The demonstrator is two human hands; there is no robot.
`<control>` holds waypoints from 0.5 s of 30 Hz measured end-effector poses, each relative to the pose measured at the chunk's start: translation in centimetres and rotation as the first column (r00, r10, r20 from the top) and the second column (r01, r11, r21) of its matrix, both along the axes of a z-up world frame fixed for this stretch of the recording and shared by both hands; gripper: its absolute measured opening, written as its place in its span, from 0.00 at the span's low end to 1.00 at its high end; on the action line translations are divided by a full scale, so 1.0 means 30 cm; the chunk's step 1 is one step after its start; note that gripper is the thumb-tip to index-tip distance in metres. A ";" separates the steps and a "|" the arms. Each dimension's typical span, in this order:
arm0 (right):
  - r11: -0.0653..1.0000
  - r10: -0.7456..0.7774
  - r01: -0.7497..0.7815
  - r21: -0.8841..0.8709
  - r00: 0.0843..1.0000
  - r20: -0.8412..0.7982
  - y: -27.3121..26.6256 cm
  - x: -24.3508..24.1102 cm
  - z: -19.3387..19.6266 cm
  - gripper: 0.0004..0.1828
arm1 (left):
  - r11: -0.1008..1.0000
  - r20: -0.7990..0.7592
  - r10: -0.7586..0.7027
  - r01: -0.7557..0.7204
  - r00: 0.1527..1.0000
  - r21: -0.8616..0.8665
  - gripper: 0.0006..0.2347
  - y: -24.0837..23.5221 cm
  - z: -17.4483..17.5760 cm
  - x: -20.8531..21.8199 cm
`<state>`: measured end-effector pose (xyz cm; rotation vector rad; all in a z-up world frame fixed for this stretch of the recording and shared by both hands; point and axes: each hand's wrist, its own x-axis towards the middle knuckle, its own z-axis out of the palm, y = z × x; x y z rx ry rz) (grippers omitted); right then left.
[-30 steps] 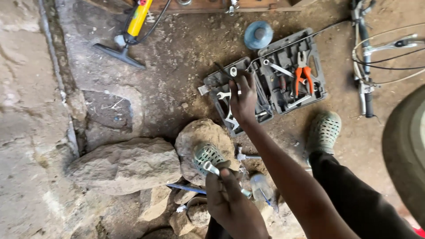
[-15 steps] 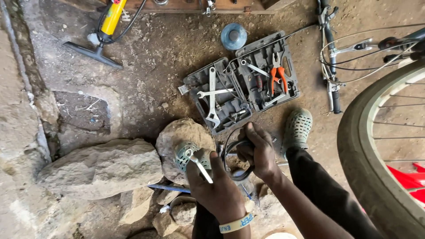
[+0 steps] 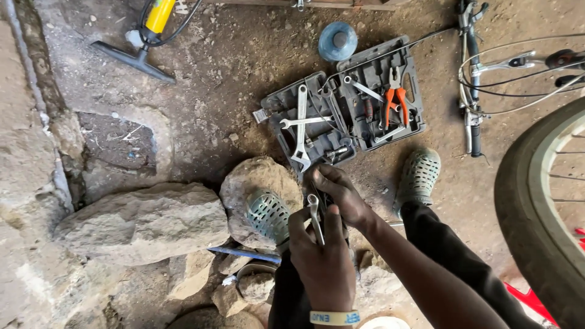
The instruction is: The person lifts a bicycle and places it upside down on the floor. They use a wrench to loosen and remove a bolt from the bicycle frame. The person then picks up a black cable from a toolbox and begins to thread it through the bicycle frame.
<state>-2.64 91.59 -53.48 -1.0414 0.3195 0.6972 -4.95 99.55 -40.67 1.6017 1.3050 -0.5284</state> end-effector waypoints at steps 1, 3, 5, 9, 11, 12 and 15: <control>0.990 0.114 -0.106 -0.095 0.990 0.086 0.012 0.025 -0.004 0.22 | 1.000 0.003 0.022 -0.022 1.000 -0.004 0.13 -0.003 0.002 0.001; 0.960 0.235 -0.203 -0.195 0.959 0.159 -0.001 0.007 -0.205 0.28 | 0.999 0.004 0.045 -0.045 0.999 -0.005 0.15 -0.001 0.001 0.008; 0.750 0.245 -0.151 -0.643 0.968 0.059 -0.054 -0.111 -0.568 0.12 | 0.993 0.088 0.116 -0.119 0.989 0.028 0.15 0.012 -0.005 0.019; 0.244 0.375 -0.439 -0.865 0.865 -0.333 -0.110 -0.068 -0.766 0.27 | 0.978 0.222 0.167 -0.189 0.961 0.083 0.15 0.038 0.000 0.020; 0.022 0.459 -0.560 -0.828 0.742 -0.489 -0.119 -0.036 -0.821 0.37 | 0.974 0.189 0.147 -0.175 0.971 0.144 0.17 0.048 0.015 0.021; 0.025 0.460 -0.567 -0.823 0.738 -0.494 -0.122 -0.033 -0.841 0.37 | 0.974 0.181 0.145 -0.173 0.973 0.149 0.17 0.047 0.020 0.022; -0.070 0.529 -0.648 -0.758 0.620 -0.579 -0.117 0.009 -0.892 0.48 | 0.934 0.065 0.355 -0.357 0.933 0.031 0.10 0.051 0.027 0.040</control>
